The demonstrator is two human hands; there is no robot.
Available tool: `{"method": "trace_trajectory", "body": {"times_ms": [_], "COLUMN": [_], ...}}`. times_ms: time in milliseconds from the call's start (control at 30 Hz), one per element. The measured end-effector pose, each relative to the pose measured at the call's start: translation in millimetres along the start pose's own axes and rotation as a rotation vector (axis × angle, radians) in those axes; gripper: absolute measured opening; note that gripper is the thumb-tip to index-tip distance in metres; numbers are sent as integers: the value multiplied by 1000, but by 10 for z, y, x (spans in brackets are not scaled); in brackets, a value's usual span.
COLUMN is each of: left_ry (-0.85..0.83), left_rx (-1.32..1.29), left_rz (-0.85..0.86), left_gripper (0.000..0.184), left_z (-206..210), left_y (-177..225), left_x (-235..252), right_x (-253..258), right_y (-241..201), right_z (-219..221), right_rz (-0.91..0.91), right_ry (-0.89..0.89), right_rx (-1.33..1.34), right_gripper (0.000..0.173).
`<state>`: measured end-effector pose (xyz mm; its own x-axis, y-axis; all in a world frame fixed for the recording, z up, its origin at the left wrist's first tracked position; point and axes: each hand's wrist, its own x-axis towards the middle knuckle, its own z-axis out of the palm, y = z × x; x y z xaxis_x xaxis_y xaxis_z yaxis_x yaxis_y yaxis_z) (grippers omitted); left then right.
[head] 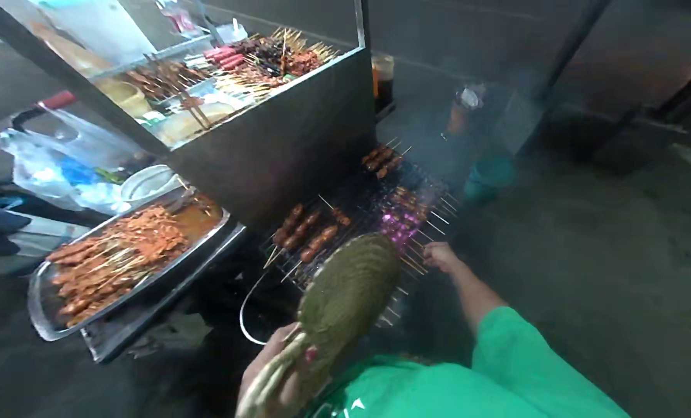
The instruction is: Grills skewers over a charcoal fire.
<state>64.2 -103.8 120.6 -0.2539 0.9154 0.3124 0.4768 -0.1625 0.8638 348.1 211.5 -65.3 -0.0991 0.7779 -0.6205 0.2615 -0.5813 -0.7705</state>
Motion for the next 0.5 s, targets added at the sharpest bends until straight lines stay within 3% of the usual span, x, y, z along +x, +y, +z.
{"method": "trace_trajectory", "body": {"times_ms": [100, 167, 267, 333, 433, 500], "left_ry": [104, 153, -8, -29, 171, 204], "left_rx": [100, 147, 97, 41, 192, 280], "left_rz": [101, 90, 5, 41, 135, 114], "left_gripper": [40, 40, 39, 37, 38, 37], "left_z": [-128, -32, 97, 11, -148, -87], "left_y": [-203, -127, 17, -68, -222, -167], "left_x": [50, 79, 20, -4, 28, 23], "right_x": [52, 113, 76, -101, -274, -257], "right_y": [-14, 5, -39, -177, -340, -389], "right_z": [40, 90, 91, 67, 34, 31], "right_rz": [-82, -138, -172, -178, -215, -220], "right_ry": [24, 33, 64, 127, 247, 284], "right_rx": [-71, -201, -453, -637, -780, -811], "right_gripper": [31, 30, 35, 40, 40, 41]}}
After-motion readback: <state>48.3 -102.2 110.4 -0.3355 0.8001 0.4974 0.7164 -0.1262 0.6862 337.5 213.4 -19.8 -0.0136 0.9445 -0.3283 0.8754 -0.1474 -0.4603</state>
